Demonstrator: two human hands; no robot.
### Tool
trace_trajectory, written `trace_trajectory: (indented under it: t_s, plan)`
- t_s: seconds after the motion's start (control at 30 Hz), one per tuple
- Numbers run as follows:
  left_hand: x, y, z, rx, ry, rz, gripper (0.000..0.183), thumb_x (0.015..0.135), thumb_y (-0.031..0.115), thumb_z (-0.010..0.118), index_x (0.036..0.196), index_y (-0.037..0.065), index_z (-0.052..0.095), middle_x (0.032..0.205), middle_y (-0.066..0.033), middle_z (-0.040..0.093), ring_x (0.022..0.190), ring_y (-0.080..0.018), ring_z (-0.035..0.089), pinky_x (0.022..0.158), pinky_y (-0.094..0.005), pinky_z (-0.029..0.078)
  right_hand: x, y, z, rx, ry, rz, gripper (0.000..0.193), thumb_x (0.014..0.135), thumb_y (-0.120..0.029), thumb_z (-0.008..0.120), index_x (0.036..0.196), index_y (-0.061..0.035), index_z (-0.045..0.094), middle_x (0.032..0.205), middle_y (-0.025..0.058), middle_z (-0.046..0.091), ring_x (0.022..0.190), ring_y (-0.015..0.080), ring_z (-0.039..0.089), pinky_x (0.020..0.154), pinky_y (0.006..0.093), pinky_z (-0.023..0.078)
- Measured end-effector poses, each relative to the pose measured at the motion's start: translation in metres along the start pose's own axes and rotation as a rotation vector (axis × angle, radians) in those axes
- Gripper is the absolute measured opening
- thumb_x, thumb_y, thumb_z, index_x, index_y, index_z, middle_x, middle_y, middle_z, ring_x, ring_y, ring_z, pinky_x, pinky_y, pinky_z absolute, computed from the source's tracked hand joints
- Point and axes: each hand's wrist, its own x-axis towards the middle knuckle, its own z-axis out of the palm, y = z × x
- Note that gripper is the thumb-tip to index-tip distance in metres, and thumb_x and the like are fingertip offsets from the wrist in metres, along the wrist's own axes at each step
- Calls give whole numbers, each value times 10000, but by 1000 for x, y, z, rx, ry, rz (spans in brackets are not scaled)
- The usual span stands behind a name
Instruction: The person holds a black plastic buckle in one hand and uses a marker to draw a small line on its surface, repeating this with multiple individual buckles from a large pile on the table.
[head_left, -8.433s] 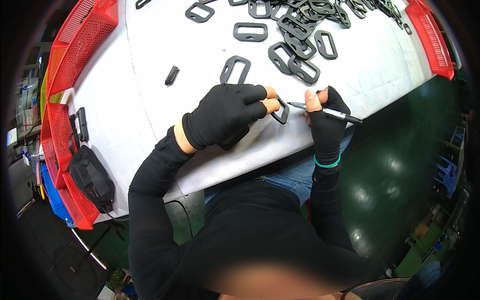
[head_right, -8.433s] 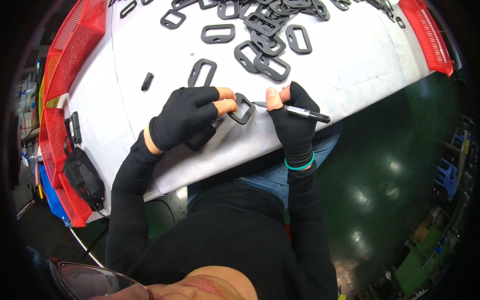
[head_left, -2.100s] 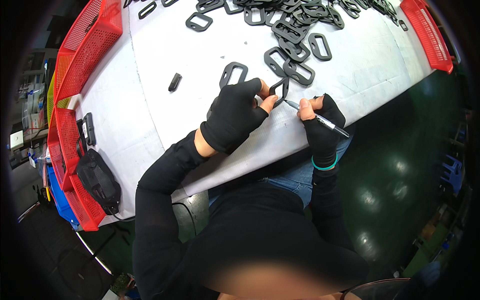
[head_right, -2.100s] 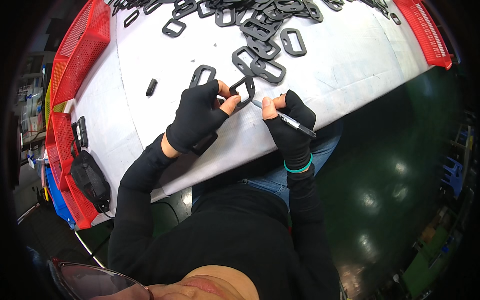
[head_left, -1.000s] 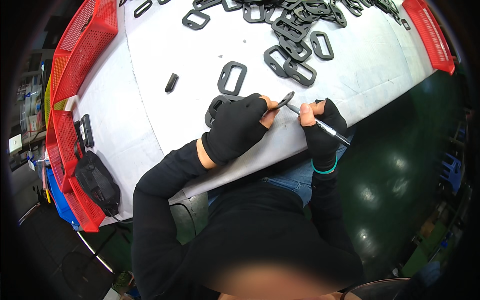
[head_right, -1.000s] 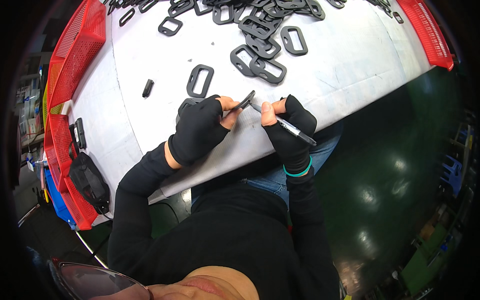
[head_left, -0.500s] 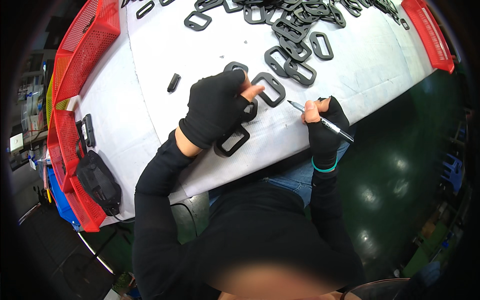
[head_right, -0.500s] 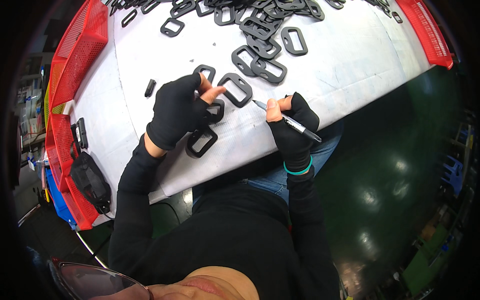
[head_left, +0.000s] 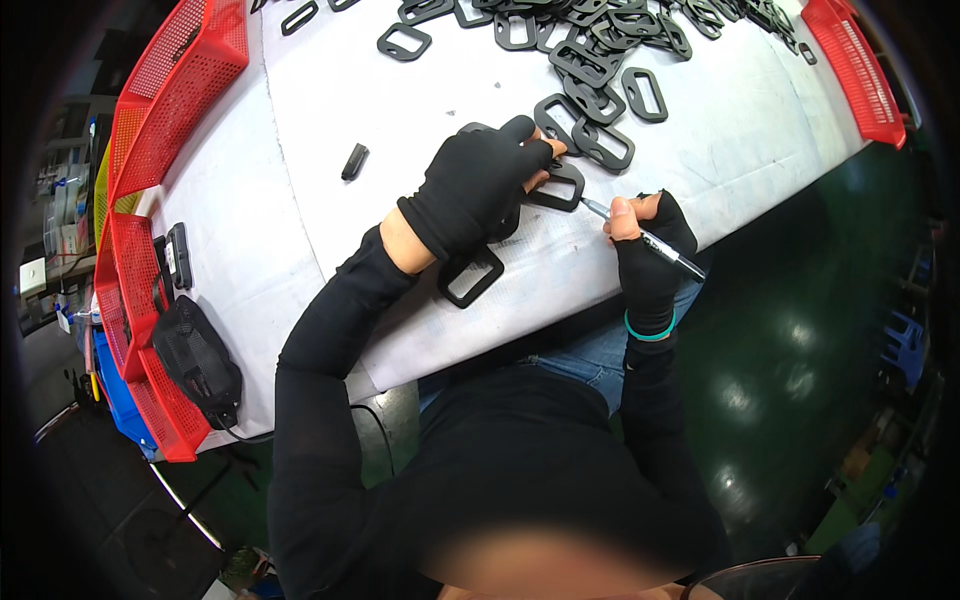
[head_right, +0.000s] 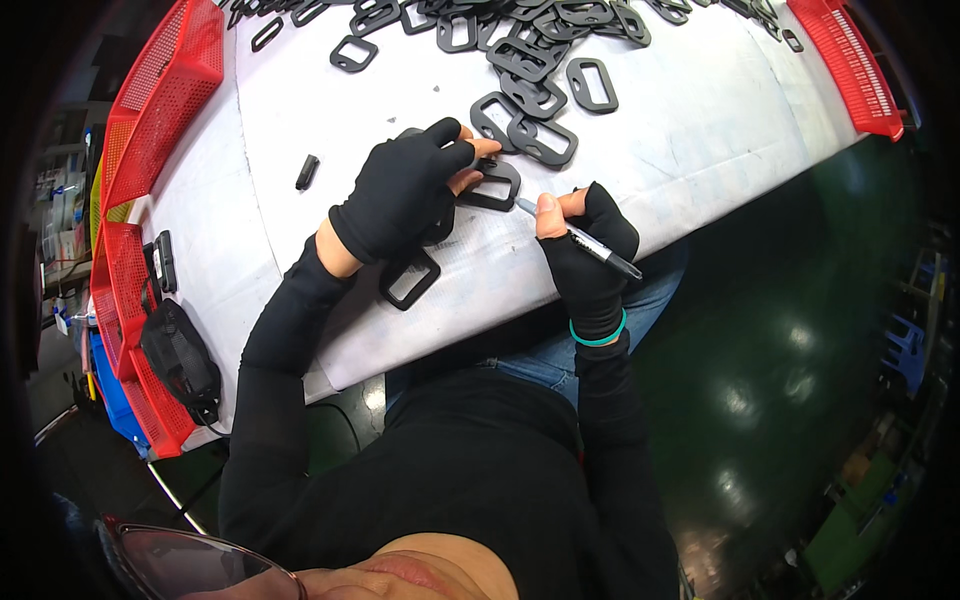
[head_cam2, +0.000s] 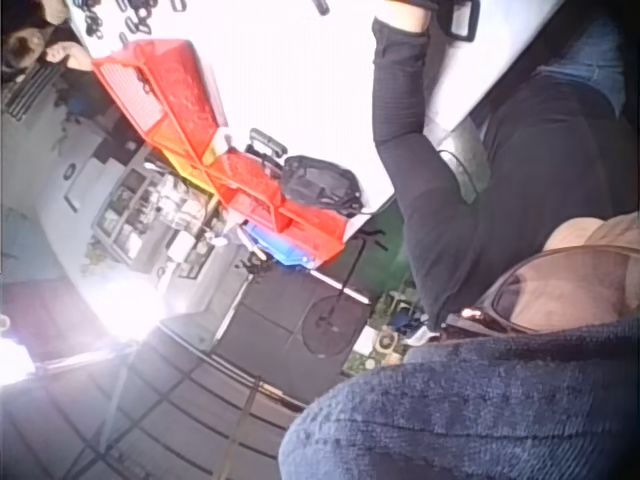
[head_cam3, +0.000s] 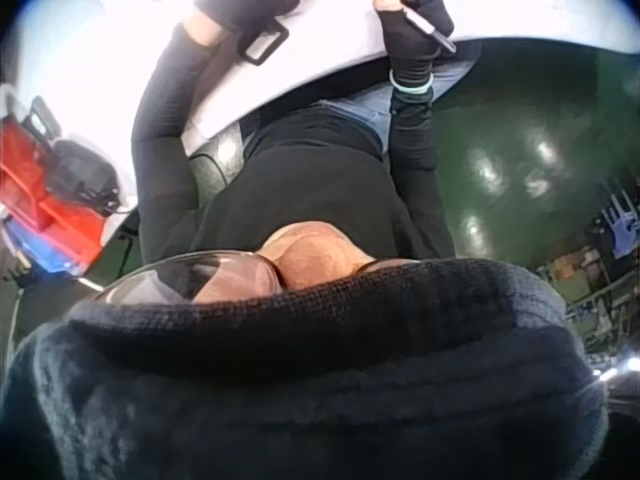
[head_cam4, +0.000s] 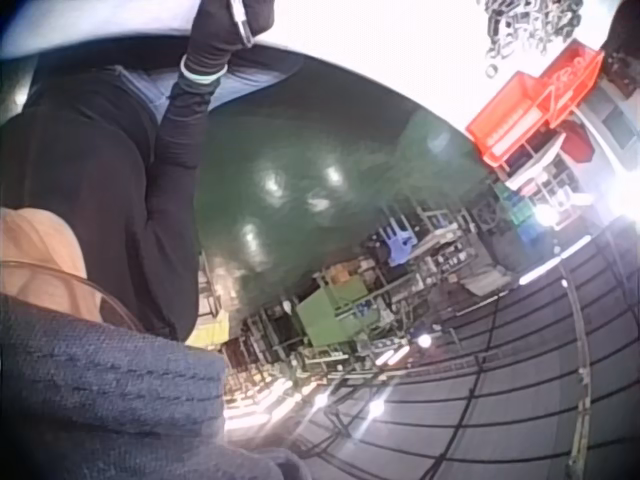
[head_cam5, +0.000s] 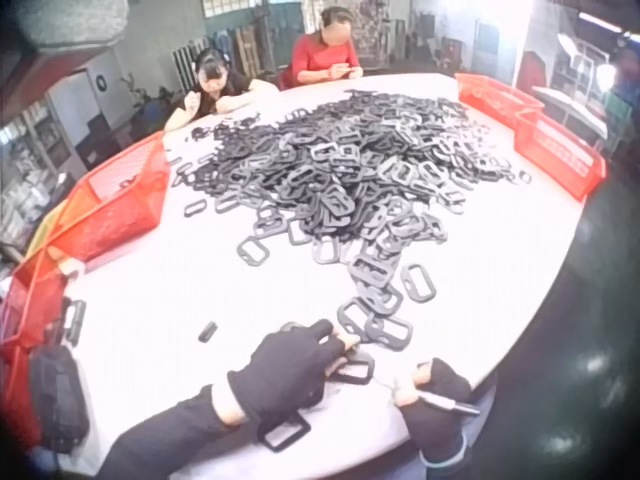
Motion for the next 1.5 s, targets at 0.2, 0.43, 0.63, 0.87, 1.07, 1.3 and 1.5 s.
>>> trace_trajectory:
  t_s: [0.2, 0.43, 0.63, 0.87, 1.07, 1.3, 1.5]
  plan:
    - [-4, 3, -11, -507, -18, -257, 218, 828, 119, 631, 1044, 89, 627, 873, -44, 617, 637, -127, 579, 537, -263, 463, -2, -3, -3, 69, 59, 80, 149, 791, -74, 674, 734, 5, 561, 615, 21, 554, 554, 68, 492, 528, 218, 402]
    - [-7, 5, -7, -1131, -61, -596, 169, 849, 125, 628, 993, 36, 633, 744, -24, 622, 567, -45, 542, 483, -184, 429, -1, -10, -4, 68, -55, 64, 163, 760, -77, 722, 799, 5, 587, 684, 22, 581, 625, 67, 514, 575, 208, 425]
    - [-15, -5, -15, -514, 46, -322, 125, 804, 114, 669, 876, 14, 655, 687, -4, 614, 591, -32, 538, 521, -187, 408, 1, -19, -1, 26, -138, 25, 162, 762, -85, 719, 807, 13, 597, 677, 22, 591, 613, 65, 523, 572, 207, 431]
    - [-22, -1, -22, -490, -20, -390, 130, 768, 132, 705, 818, 26, 649, 605, -21, 603, 504, -43, 521, 476, -209, 387, -1, -13, 14, 15, -176, 91, 133, 790, -86, 684, 806, 18, 601, 670, 37, 606, 612, 70, 545, 574, 215, 440]
    - [-23, -4, -21, -492, -15, -359, 133, 756, 136, 718, 802, 33, 646, 574, -17, 586, 468, -44, 505, 448, -213, 374, 2, -21, 20, -75, -210, 9, 137, 783, -95, 690, 776, 20, 616, 632, 48, 615, 570, 71, 555, 535, 221, 444]
    - [-22, -12, -37, -465, -28, -391, 106, 776, 112, 683, 840, 32, 656, 646, -12, 611, 572, -38, 511, 520, -203, 390, 1, -9, 11, 162, -221, 93, 148, 771, -81, 671, 730, 10, 561, 606, 34, 570, 548, 77, 521, 510, 227, 421]
    - [-22, -33, -53, -414, 46, -345, 102, 786, 53, 664, 886, 35, 653, 765, -9, 642, 582, -42, 496, 541, -196, 393, 6, -10, 0, 545, -160, 170, 176, 803, -91, 603, 747, -18, 452, 623, 60, 489, 502, 99, 463, 480, 229, 416]
